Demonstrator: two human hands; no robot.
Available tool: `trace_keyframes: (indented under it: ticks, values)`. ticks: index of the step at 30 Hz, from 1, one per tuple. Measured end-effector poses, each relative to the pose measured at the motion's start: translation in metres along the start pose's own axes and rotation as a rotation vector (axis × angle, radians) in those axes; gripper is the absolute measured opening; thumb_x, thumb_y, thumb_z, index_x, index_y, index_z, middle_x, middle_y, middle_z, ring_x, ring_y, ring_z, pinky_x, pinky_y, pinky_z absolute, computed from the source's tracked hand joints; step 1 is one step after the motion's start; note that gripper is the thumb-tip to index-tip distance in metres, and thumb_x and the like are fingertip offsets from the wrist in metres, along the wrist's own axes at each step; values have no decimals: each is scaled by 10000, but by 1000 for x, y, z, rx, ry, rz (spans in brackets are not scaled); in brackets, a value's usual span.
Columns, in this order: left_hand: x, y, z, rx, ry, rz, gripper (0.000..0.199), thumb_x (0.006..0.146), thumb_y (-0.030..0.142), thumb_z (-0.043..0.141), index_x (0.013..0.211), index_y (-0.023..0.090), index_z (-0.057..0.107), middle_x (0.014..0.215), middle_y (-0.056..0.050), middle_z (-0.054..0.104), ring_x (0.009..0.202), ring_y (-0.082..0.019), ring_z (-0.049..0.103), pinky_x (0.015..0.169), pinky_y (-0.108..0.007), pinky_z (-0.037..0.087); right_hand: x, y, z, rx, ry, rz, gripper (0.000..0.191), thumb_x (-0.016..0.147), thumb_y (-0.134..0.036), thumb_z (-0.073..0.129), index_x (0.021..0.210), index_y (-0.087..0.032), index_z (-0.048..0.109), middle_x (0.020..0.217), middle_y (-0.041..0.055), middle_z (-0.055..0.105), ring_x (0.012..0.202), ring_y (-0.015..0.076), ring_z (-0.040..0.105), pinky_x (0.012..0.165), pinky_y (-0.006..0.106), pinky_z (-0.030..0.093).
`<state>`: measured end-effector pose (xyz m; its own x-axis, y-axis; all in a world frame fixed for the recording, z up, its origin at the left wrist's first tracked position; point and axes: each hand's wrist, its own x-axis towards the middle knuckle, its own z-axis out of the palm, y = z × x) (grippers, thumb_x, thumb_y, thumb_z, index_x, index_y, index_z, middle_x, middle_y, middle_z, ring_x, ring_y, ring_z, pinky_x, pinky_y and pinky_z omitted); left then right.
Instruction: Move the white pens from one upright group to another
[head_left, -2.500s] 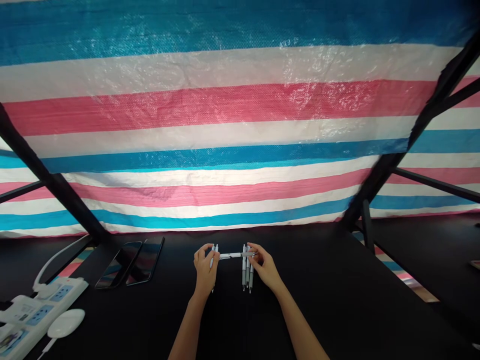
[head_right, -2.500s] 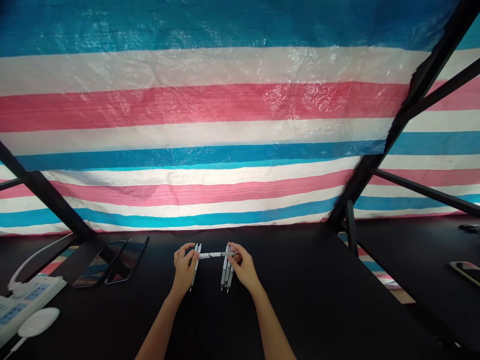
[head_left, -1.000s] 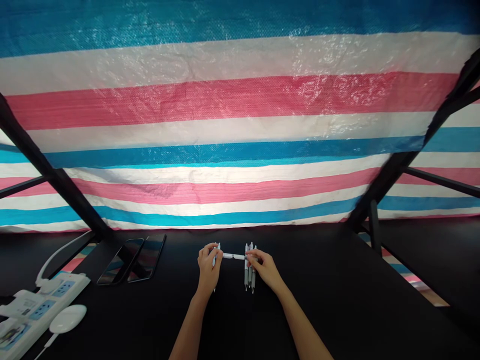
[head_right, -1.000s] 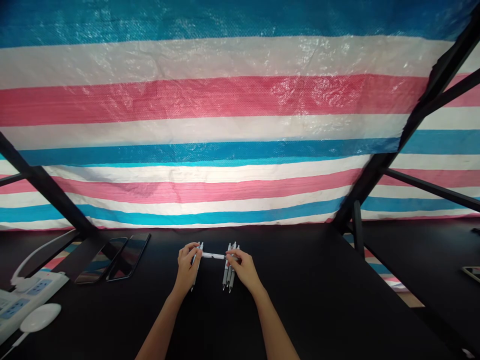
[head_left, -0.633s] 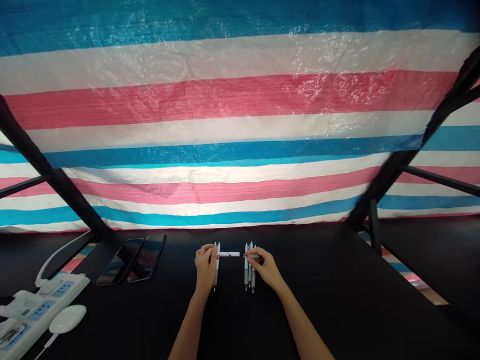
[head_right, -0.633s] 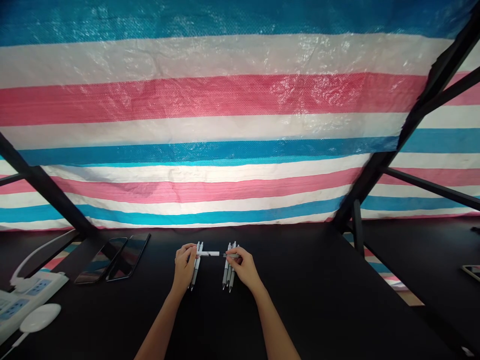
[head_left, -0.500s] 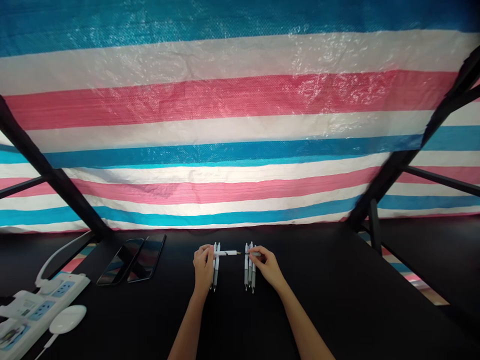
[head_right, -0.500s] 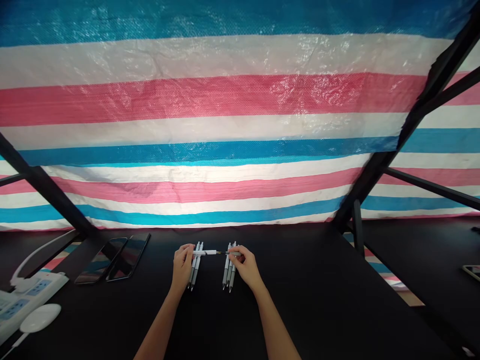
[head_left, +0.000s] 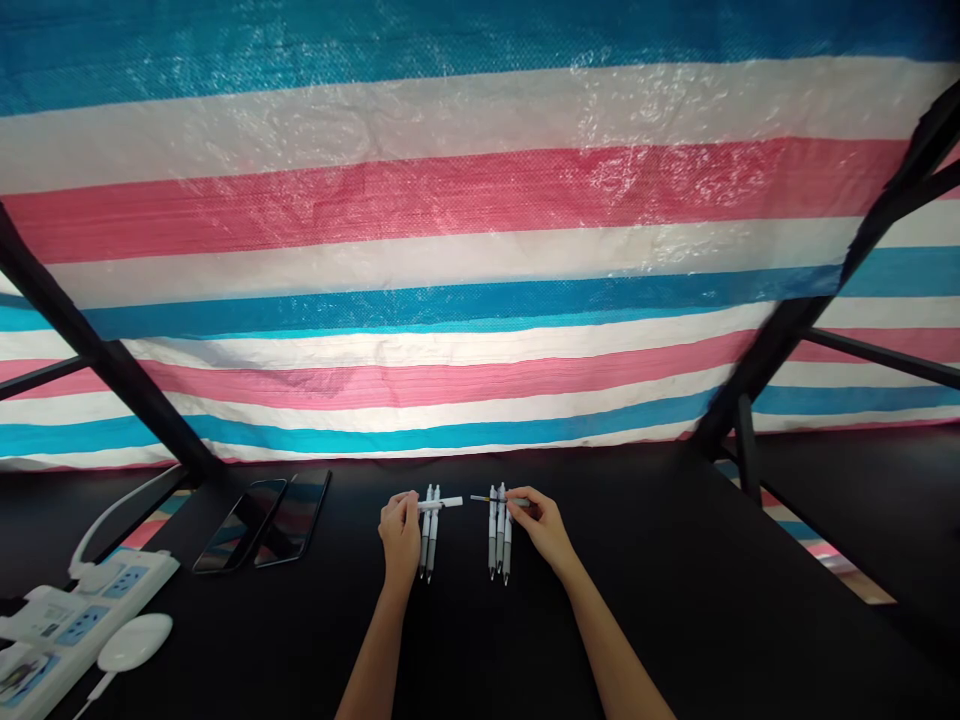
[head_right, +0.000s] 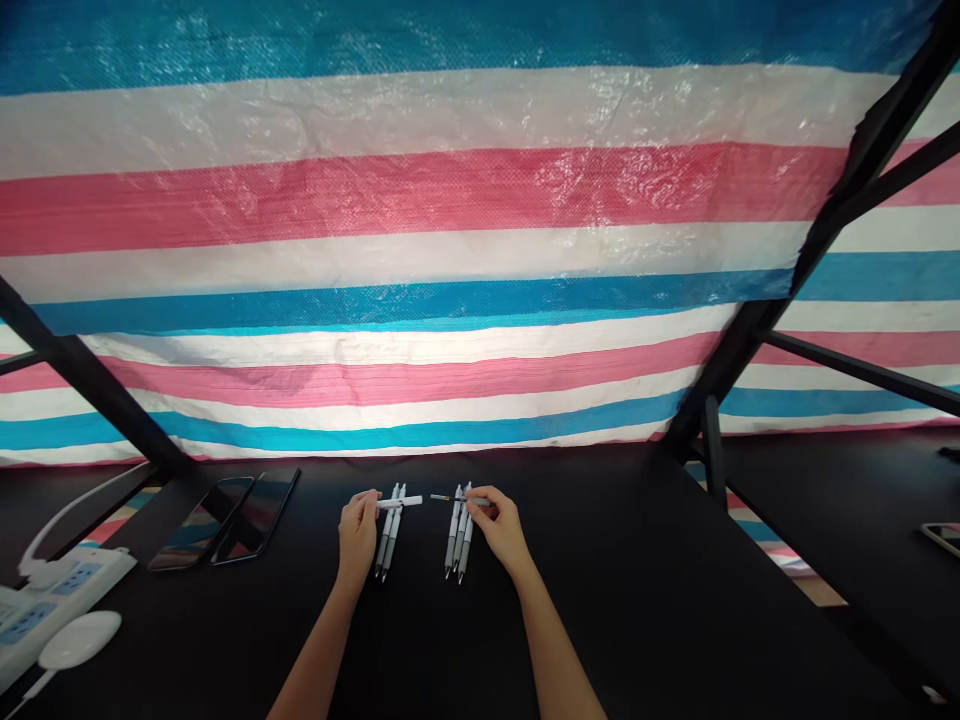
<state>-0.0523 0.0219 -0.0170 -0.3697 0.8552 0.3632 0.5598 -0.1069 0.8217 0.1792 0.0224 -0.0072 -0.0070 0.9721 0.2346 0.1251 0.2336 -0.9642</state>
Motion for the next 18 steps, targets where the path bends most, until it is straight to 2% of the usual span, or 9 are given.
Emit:
trace_keyframes:
  ticks: [10,18]
  values:
    - [-1,3,2,37,17,43,391,855,408,361,605,211,588,846,-51,662,842,-220,560,748,-331,412,-1,1,1,-25,-33,-16,254,752,-404,617,837,-176,689,835,62,655,682,166,567,587,265,442]
    - [-1,3,3,43,8,59,366,843,404,380,662,213,634,868,-58,661,847,-227,567,762,-346,424,-1,0,3,-57,-54,-22,249,753,-389,608,836,-168,688,806,59,643,649,155,543,572,264,435]
